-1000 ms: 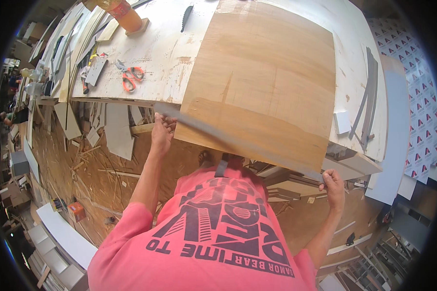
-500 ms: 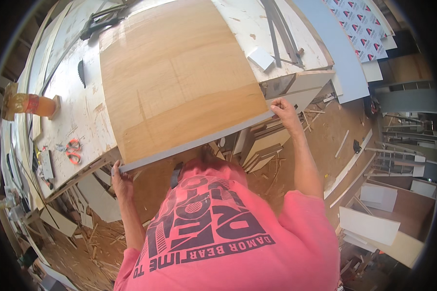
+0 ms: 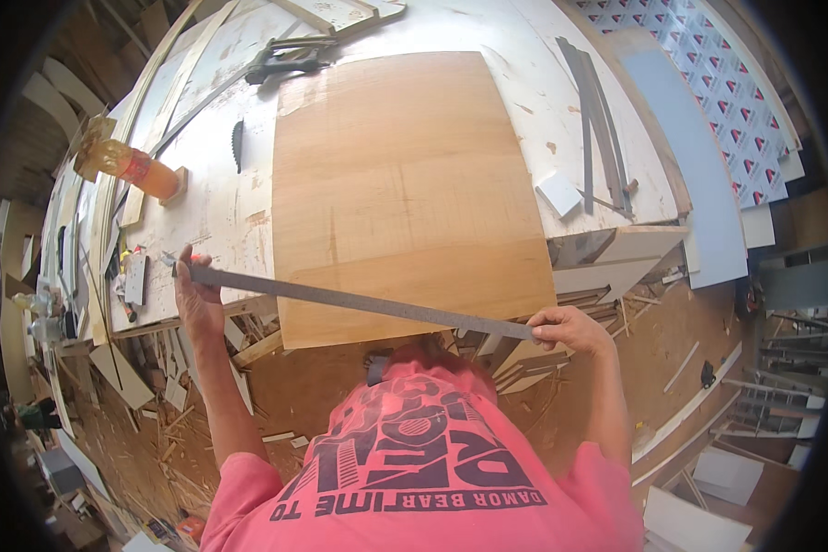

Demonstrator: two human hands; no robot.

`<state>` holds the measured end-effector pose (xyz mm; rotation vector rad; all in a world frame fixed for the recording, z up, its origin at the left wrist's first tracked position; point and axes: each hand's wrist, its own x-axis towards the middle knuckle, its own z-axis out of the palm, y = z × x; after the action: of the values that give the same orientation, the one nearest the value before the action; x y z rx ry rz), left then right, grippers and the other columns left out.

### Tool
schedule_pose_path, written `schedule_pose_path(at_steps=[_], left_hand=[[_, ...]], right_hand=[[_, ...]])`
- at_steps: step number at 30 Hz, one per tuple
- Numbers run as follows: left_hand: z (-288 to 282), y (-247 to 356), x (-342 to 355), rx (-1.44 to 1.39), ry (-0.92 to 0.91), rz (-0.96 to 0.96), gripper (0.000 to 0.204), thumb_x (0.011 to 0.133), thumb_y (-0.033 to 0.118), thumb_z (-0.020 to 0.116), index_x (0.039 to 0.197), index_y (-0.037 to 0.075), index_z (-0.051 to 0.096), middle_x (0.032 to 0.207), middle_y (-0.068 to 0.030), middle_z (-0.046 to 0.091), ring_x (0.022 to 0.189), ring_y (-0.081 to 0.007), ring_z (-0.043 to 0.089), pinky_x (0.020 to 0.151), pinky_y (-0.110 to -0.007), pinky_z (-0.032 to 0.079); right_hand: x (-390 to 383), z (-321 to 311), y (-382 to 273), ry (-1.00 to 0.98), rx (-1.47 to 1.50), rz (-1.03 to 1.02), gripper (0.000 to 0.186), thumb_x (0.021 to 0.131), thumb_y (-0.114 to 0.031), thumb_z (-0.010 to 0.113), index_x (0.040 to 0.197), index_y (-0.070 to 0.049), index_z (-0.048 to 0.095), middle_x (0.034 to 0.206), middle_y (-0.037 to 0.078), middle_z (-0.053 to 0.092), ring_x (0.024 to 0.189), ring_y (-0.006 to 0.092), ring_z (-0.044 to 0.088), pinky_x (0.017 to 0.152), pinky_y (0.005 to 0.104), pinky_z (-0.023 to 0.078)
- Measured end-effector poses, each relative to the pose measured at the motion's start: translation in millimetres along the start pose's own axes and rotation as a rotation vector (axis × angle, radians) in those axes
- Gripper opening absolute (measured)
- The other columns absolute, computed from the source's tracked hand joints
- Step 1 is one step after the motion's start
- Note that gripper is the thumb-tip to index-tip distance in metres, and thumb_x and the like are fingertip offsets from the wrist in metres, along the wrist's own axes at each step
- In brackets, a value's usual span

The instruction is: The person applies decorative edging to wood pieces by hand, using a small white block to press and smooth the edge banding onto the sides of the boards.

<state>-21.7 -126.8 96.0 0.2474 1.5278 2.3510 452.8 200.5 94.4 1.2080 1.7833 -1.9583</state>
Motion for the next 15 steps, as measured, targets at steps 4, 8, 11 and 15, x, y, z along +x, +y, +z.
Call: schedule_pose_path(at_steps=[4,8,11,15], left_hand=[[7.6,-10.1,21.2,0.038,0.048,-0.008,0.064,0.094,0.056,0.046,0.138,0.01,0.039,0.129,-0.018,0.049,0.12,-0.0282,0.048,0.098,-0.041,0.04],[-27.2,-72.5,-12.2,0.774,-0.027,-0.504,0.052,0.095,0.034,0.053,0.134,0.001,0.043,0.117,-0.0156,0.058,0.109,-0.0212,0.055,0.092,-0.036,0.044],[-37.8,-115.1,-49.9,0.947,-0.101,-0.202,0.041,0.094,0.02,0.053,0.129,-0.002,0.047,0.108,-0.0128,0.062,0.096,-0.0198,0.059,0.085,-0.031,0.047],[-17.1,-114.3,-82.4,0.762,-0.107,-0.337,0.036,0.093,0.013,0.051,0.125,-0.003,0.048,0.108,-0.0139,0.062,0.095,-0.0191,0.059,0.085,-0.03,0.047]], right_hand=[[10.7,5.0,32.5,0.032,0.272,-0.115,0.015,0.089,-0.012,0.063,0.1,-0.003,0.065,0.08,0.003,0.063,0.069,0.0103,0.058,0.064,0.0251,0.048],[21.0,15.5,63.7,0.134,0.509,-0.166,0.014,0.09,-0.009,0.061,0.103,-0.004,0.063,0.084,0.004,0.064,0.07,0.0111,0.059,0.064,0.0253,0.049],[34.8,39.4,69.2,0.138,0.605,-0.151,0.016,0.091,-0.009,0.061,0.106,-0.005,0.061,0.086,0.005,0.064,0.074,0.0121,0.06,0.064,0.0264,0.051],[40.2,68.7,66.3,0.095,0.664,-0.152,0.014,0.092,-0.008,0.059,0.106,-0.004,0.06,0.086,0.006,0.064,0.073,0.0127,0.061,0.065,0.0261,0.052]])
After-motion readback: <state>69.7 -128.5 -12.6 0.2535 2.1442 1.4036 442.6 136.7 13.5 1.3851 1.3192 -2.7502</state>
